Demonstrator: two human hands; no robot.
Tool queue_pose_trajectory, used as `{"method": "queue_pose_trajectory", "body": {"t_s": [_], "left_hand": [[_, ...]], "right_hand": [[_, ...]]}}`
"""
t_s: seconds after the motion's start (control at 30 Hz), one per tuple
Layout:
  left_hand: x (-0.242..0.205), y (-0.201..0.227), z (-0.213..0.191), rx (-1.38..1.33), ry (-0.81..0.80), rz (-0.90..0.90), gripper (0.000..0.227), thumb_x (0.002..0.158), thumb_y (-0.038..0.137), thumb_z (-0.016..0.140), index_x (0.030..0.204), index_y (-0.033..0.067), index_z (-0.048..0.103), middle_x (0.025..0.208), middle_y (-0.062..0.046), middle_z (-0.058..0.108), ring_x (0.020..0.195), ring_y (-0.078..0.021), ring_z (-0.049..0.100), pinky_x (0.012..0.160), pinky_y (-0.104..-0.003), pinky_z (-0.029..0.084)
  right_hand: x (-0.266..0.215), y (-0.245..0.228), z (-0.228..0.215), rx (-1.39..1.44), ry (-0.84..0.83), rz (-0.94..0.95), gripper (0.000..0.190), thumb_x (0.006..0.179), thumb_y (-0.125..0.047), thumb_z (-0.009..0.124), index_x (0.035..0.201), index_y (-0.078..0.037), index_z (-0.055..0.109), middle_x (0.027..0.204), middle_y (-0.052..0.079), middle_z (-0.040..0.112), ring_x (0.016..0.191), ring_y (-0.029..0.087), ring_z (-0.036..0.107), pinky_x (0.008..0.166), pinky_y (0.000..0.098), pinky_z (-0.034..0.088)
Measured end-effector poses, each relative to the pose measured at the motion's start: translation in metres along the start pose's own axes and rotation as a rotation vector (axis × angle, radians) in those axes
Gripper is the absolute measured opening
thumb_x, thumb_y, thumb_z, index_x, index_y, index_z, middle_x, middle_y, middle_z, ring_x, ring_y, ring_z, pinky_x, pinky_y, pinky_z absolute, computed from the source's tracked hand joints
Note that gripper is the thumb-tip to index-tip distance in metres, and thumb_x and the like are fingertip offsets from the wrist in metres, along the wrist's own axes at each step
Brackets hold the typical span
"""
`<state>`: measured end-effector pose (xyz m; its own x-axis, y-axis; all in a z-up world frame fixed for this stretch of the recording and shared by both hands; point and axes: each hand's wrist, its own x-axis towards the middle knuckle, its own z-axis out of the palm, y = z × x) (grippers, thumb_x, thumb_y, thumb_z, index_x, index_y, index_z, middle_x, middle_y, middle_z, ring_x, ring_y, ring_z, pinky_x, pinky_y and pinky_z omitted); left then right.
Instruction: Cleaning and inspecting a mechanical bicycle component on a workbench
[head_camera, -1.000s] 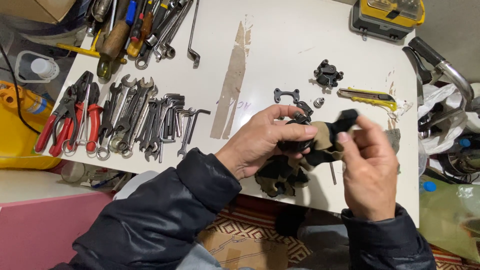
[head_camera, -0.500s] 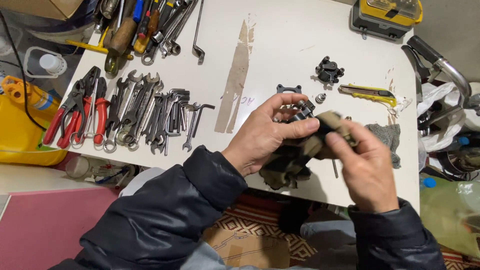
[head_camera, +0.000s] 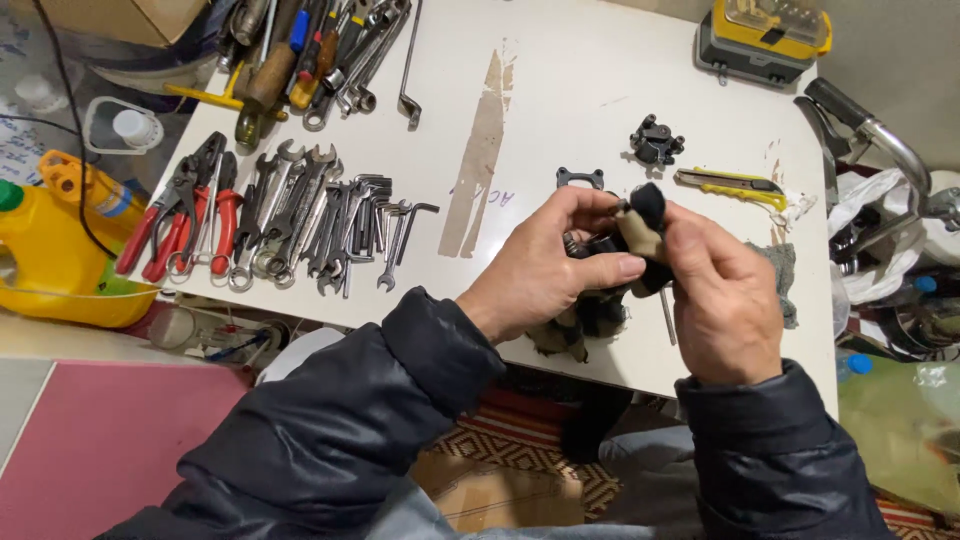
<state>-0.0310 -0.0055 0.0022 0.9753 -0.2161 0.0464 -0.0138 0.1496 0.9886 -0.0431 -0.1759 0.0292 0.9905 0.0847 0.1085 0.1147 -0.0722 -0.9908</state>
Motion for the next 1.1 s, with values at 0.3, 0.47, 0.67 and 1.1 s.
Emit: {"method": "queue_pose_trajectory", "body": {"t_s": [0.3,0.47,0.67,1.1], "left_hand": [[-0.011,0.002,0.003,-0.036,0.036,0.014,0.064,0.068,0.032,0.093,0.123,0.0107,0.068,0.103,-0.009,0.07,0.097,-0.0164,0.065,0.085,-0.032,0.06],[-0.017,-0.013,0.01,-0.144,0.032,-0.087,0.062,0.07,0.026,0.093,0.125,0.0085,0.069,0.098,-0.013,0.067,0.083,-0.0206,0.07,0.065,-0.031,0.065],[-0.028,-0.009,0.018,-0.304,0.075,-0.118,0.055,0.084,0.027,0.083,0.13,0.0023,0.065,0.102,-0.018,0.068,0.079,-0.0289,0.075,0.063,-0.033,0.067],[-0.021,0.003,0.018,-0.2,0.213,-0.057,0.051,0.089,0.032,0.078,0.127,-0.0012,0.068,0.096,-0.018,0.066,0.083,-0.0274,0.072,0.061,-0.04,0.067]], "right_hand": [[0.014,0.044,-0.009,0.158,0.122,-0.12,0.02,0.097,-0.009,0.071,0.113,0.002,0.068,0.073,0.013,0.064,0.053,0.014,0.063,0.039,0.0236,0.054],[0.008,0.04,0.009,0.198,0.25,-0.022,0.012,0.095,-0.007,0.071,0.101,0.002,0.065,0.065,0.01,0.058,0.047,0.012,0.057,0.034,0.023,0.048],[0.015,0.036,0.01,0.382,0.309,0.083,0.013,0.093,-0.007,0.073,0.099,-0.001,0.063,0.068,0.009,0.062,0.055,0.011,0.061,0.046,0.0222,0.054],[0.004,0.021,0.008,-0.063,0.155,-0.141,0.025,0.095,-0.012,0.078,0.118,-0.005,0.072,0.084,0.007,0.073,0.075,0.006,0.064,0.068,0.0205,0.056]]}}
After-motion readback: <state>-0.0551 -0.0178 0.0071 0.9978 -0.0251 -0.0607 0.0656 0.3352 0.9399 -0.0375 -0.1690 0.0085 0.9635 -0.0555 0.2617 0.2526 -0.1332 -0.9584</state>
